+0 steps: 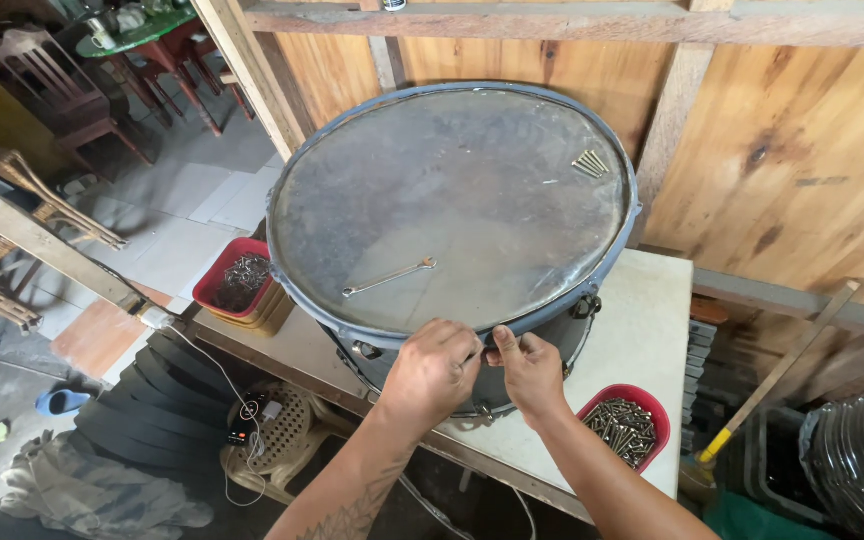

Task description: The person assembles a large drum by securing the drumhead to the shell. They place the drum on a workbench, insert bolts into the tension rods, and tighten them by hand around the rim. A wrench and a container of bolts are visible on the drumhead and nearby.

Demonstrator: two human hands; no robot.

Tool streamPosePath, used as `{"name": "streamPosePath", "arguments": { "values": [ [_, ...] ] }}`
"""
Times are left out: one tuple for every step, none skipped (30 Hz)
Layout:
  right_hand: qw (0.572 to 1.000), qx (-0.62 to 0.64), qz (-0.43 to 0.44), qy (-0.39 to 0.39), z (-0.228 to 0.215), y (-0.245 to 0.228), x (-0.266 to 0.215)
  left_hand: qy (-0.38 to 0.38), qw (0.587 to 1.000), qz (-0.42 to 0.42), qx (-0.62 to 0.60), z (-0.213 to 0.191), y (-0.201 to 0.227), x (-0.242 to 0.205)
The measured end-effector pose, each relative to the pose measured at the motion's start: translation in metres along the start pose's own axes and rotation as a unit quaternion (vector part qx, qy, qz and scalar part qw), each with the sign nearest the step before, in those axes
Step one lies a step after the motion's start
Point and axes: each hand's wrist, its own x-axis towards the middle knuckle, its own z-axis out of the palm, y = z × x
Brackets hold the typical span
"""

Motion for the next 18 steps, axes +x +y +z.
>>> {"name": "streamPosePath", "arguments": {
  "values": [
    [1.0,0.001,-0.001,-0.001,0.001,0.001,0.001,0.0,1.0,0.001,0.001,0.002,-0.001,-0.001],
    [1.0,-0.005,0.0,0.002,0.001,0.002,0.0,0.0,1.0,0.009,0.022,0.004,-0.001,-0.003],
    [1.0,-0.012,0.0,0.005,0.001,0.003,0.0,-0.001,0.999,0.018,0.043,0.005,-0.001,-0.004],
    [1.0,-0.011,-0.002,0.004,0.001,0.005,0.001,0.0,0.999,0.019,0.044,0.009,-0.004,-0.008],
    [1.0,-0.005,-0.003,0.005,0.001,0.007,0.003,-0.006,0.998,0.02,0.066,0.012,-0.006,-0.011],
    [1.0,-0.001,-0.003,0.006,0.001,0.011,0.004,-0.011,0.996,0.018,0.089,0.016,-0.009,-0.015],
    [1.0,-0.001,-0.004,0.004,0.001,0.01,0.004,-0.011,0.996,0.018,0.091,0.016,-0.007,-0.014],
    [1.0,0.003,-0.004,0.006,0.001,0.009,0.002,-0.018,0.995,0.001,0.094,0.015,-0.005,-0.013],
    [1.0,0.006,-0.005,0.007,0.001,0.008,0.001,-0.025,0.995,-0.016,0.097,0.014,-0.003,-0.012],
    [1.0,0.006,-0.005,0.006,0.001,0.005,0.001,-0.025,0.995,-0.016,0.098,0.017,-0.007,-0.014],
    [1.0,0.004,-0.008,0.005,0.001,0.002,0.001,-0.029,0.994,-0.012,0.102,0.021,-0.01,-0.015],
    [1.0,0.001,-0.01,0.003,0.0,-0.001,0.0,-0.032,0.994,-0.009,0.106,0.025,-0.013,-0.017],
    [1.0,-0.001,-0.01,0.001,0.001,-0.002,-0.002,-0.032,0.994,-0.011,0.107,0.024,-0.013,-0.022],
    [1.0,-0.004,-0.003,0.005,0.001,-0.004,-0.003,-0.036,0.995,-0.002,0.095,0.023,-0.015,-0.023],
    [1.0,-0.008,0.003,0.009,0.001,-0.005,-0.003,-0.04,0.996,0.007,0.084,0.023,-0.016,-0.024],
    [1.0,-0.008,0.008,0.009,-0.001,0.002,-0.001,-0.044,0.996,0.004,0.082,0.021,-0.014,-0.021],
    [1.0,0.002,-0.006,-0.012,-0.002,0.009,0.001,-0.054,0.997,-0.013,0.055,0.018,-0.012,-0.019],
    [0.999,0.012,-0.024,-0.033,-0.005,0.014,0.007,-0.062,0.997,-0.027,0.028,0.016,-0.012,-0.013]
  ]
}}
